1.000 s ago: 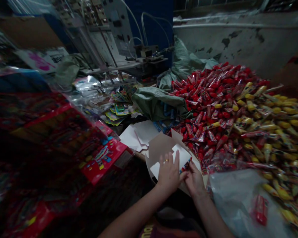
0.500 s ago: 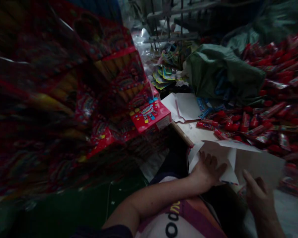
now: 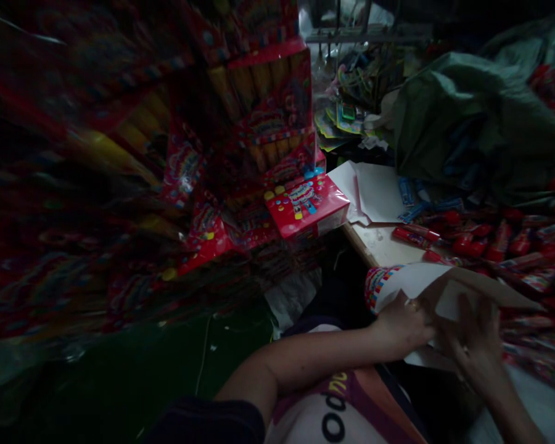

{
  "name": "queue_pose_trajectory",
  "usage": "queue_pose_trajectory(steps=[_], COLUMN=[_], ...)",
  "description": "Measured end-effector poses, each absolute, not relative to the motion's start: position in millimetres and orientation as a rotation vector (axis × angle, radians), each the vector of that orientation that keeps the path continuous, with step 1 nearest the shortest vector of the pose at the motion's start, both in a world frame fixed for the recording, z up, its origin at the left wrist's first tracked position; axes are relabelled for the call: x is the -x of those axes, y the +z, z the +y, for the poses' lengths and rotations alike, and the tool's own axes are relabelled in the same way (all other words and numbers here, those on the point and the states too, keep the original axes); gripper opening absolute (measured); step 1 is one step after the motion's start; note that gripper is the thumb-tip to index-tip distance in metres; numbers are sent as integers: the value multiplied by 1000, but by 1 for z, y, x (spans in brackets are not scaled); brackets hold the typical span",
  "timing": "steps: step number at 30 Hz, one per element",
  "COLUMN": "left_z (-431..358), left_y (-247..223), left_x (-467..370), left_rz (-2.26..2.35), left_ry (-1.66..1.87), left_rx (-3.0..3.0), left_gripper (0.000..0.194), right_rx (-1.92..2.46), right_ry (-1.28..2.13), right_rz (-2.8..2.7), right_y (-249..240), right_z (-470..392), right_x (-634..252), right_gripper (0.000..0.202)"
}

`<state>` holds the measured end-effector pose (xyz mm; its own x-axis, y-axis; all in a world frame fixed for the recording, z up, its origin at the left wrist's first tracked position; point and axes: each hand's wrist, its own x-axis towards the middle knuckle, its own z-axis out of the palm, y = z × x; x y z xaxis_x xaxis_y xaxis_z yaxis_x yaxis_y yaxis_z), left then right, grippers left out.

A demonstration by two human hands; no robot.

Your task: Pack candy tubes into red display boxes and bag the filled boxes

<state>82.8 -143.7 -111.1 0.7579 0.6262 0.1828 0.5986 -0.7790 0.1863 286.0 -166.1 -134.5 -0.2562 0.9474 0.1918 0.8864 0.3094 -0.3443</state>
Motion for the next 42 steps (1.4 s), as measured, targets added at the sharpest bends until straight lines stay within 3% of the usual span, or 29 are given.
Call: queue_pose_trajectory(steps=[5,10,14,20,24,27,30,34,42], left_z=[-135,-119,-101,-110,-129,-115,-80,-46,-43], left_y=[-116,-118,-128,-109,-84,-80,-87,-100,-95], left_x=[-78,-74,-73,-57,-27,-15,-20,-36,-32], left_rz=[896,740,618,629,527,990,1261,945,745], left_ry=[385,402,367,408,773,1100,967,774,735], left_rx=[-2871,-2933,-2944,-2876,-2758,-2446,-1967,-1737,-1359], left_gripper=[34,38,37,39,44,52,56,75,78], right_rx=[1730,1735,1704,1648,1693,1693,1698,1706,1710], right_ry=[729,385,508,657,530,441,389,377,376], right_rz=[-1459,-854,-952,-1190,-1213,-1248,-1282,-1306,-1281], right_y=[-127,-134,-140,-143,-155,-161,-159,-155,-158], right_z=[-173,-156,-137,-122,-119,-120,-119,-117,-118], right_x=[-274,-250,-256,-272,-272,-270,-267,-265,-266], right_gripper=[50,68,87,68,61,55,50,46,42])
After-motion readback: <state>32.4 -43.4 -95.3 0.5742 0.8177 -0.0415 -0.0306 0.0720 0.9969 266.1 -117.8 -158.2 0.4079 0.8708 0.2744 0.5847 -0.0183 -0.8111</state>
